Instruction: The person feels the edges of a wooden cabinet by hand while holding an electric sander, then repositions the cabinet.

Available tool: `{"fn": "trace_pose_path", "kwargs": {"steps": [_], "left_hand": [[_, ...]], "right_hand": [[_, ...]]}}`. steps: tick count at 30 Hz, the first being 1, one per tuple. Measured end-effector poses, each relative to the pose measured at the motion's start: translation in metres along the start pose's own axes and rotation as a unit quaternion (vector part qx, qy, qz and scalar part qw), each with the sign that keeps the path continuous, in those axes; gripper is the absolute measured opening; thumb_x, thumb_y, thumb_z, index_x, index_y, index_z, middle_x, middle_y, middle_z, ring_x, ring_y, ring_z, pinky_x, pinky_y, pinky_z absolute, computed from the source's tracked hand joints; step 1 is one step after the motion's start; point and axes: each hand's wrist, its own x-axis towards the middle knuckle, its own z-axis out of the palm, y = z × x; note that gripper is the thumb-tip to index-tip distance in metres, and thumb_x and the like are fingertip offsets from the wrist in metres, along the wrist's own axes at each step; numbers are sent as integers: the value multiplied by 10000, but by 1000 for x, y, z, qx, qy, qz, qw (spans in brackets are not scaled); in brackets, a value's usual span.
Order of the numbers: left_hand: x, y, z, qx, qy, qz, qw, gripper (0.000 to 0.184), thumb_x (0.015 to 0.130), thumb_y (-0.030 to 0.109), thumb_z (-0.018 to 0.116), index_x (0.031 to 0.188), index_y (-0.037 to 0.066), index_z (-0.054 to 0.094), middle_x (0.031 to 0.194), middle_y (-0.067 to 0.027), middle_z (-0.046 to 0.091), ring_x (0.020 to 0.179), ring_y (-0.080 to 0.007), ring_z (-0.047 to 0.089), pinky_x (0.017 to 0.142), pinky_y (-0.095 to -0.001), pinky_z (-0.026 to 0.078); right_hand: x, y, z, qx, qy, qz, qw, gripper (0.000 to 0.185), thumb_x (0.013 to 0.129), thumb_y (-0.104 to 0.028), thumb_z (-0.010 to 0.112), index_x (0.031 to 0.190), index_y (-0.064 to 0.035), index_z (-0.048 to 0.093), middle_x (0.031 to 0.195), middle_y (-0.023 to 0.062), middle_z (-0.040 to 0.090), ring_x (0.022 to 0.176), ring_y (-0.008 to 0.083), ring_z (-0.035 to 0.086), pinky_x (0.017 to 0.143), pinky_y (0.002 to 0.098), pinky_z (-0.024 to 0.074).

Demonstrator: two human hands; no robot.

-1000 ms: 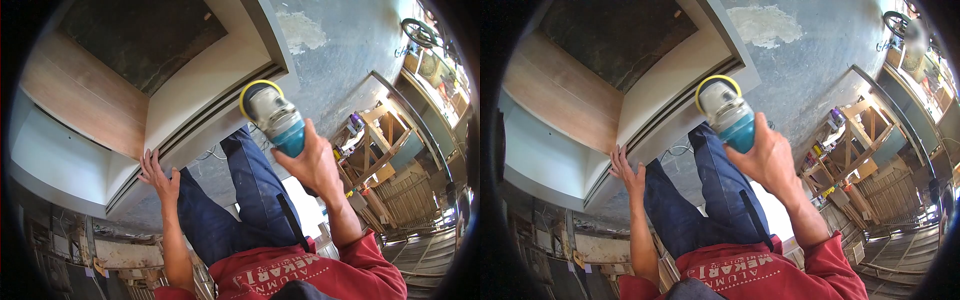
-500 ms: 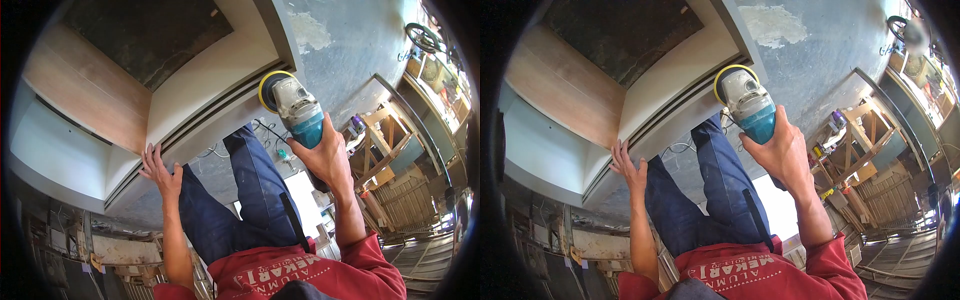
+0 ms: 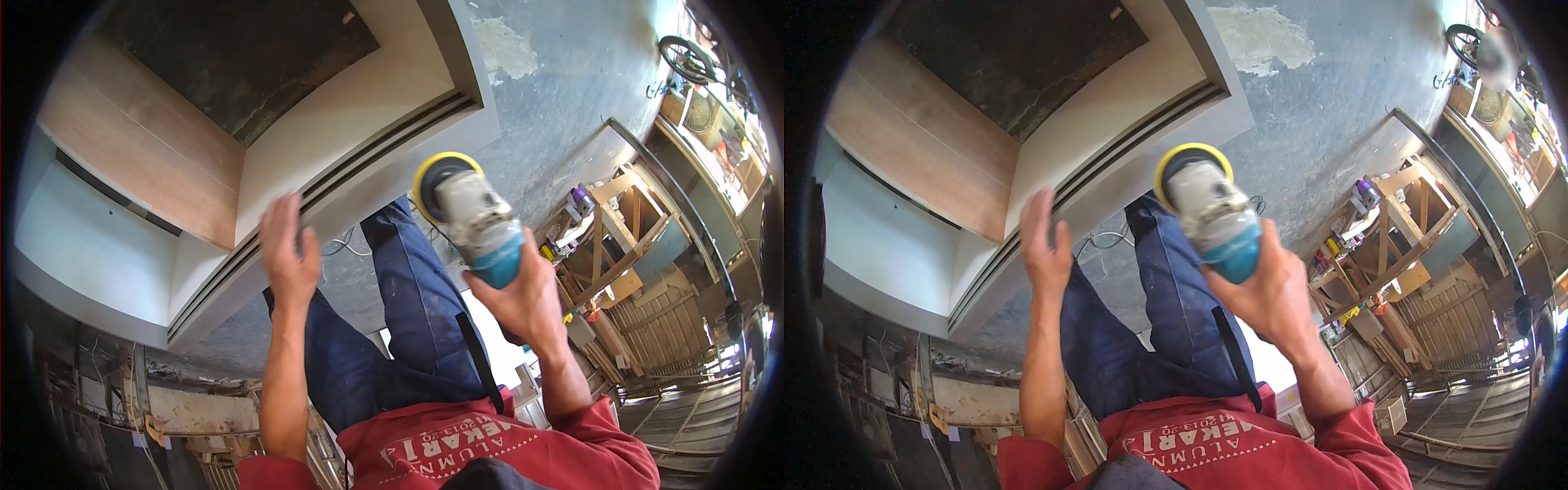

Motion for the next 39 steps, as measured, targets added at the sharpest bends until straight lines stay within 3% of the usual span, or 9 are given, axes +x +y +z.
{"fn": "trace_pose_path", "kwargs": {"steps": [4, 15, 18, 22, 26, 31, 33, 36, 39], "left_hand": [[64, 77, 54, -65, -107, 82, 989, 572, 998, 109, 588, 1549, -30, 529, 1568, -231, 574, 1492, -386, 514, 1280, -536, 343], [109, 131, 82, -124, -110, 197, 966, 492, 952, 62, 648, 1443, 26, 666, 1507, -221, 637, 1414, -388, 596, 1220, -484, 454], [90, 129, 53, -210, -193, 137, 949, 427, 955, 26, 632, 1372, 51, 718, 1371, -193, 730, 1267, -387, 697, 1132, -464, 525], [31, 111, 28, -212, -61, 18, 975, 312, 985, 14, 608, 1270, -12, 732, 1172, -168, 786, 1087, -333, 755, 1023, -413, 551], [-64, 58, 15, -135, -81, -122, 980, 301, 974, 10, 632, 1256, -14, 736, 1171, -176, 783, 1101, -360, 745, 990, -423, 569], [-187, -19, -22, 50, -193, -225, 954, 437, 945, 118, 708, 1368, 9, 689, 1412, -241, 672, 1379, -405, 597, 1185, -495, 431], [-229, -38, -32, 128, -225, -372, 891, 638, 966, 240, 716, 1545, 33, 548, 1568, -295, 523, 1486, -455, 478, 1248, -499, 358], [-247, -48, -29, -92, -165, -513, 837, 798, 995, 334, 699, 1681, 103, 363, 1642, -325, 405, 1497, -498, 444, 1241, -510, 376], [-241, -43, -23, -17, -214, -519, 827, 845, 1012, 386, 683, 1726, 194, 274, 1658, -324, 378, 1495, -510, 441, 1223, -520, 396]], "right_hand": [[-12, 33, -28, 35, 63, 108, 992, 630, 814, -243, 895, 1291, 41, 598, 1053, 242, 783, 973, 328, 793, 882, 432, 599], [4, 68, -40, 47, 106, 119, 986, 617, 818, -293, 877, 1273, 29, 615, 1014, 236, 778, 923, 348, 781, 869, 446, 593], [14, 52, -36, 39, 92, 109, 989, 616, 815, -301, 886, 1252, 26, 601, 1008, 260, 774, 940, 398, 786, 859, 464, 592], [27, 35, -31, 47, 58, 55, 996, 604, 806, -298, 893, 1207, 19, 571, 957, 285, 754, 928, 471, 769, 825, 500, 589], [39, 17, -25, 18, 15, 14, 1000, 570, 809, -309, 875, 1134, 30, 551, 892, 311, 730, 872, 510, 745, 786, 537, 583], [53, 0, -19, -41, 0, -17, 999, 532, 832, -319, 839, 1109, 34, 553, 814, 309, 717, 803, 520, 737, 752, 554, 580], [57, -4, -19, -44, -8, -19, 999, 534, 831, -320, 838, 1109, 36, 552, 815, 314, 716, 803, 520, 739, 754, 551, 582], [64, -8, -19, -55, -16, -23, 998, 537, 829, -322, 840, 1101, 40, 552, 812, 320, 714, 802, 520, 742, 757, 547, 584], [68, -9, -19, -56, -9, -28, 998, 536, 825, -326, 844, 1084, 43, 554, 803, 321, 711, 802, 520, 743, 759, 545, 584]]}}
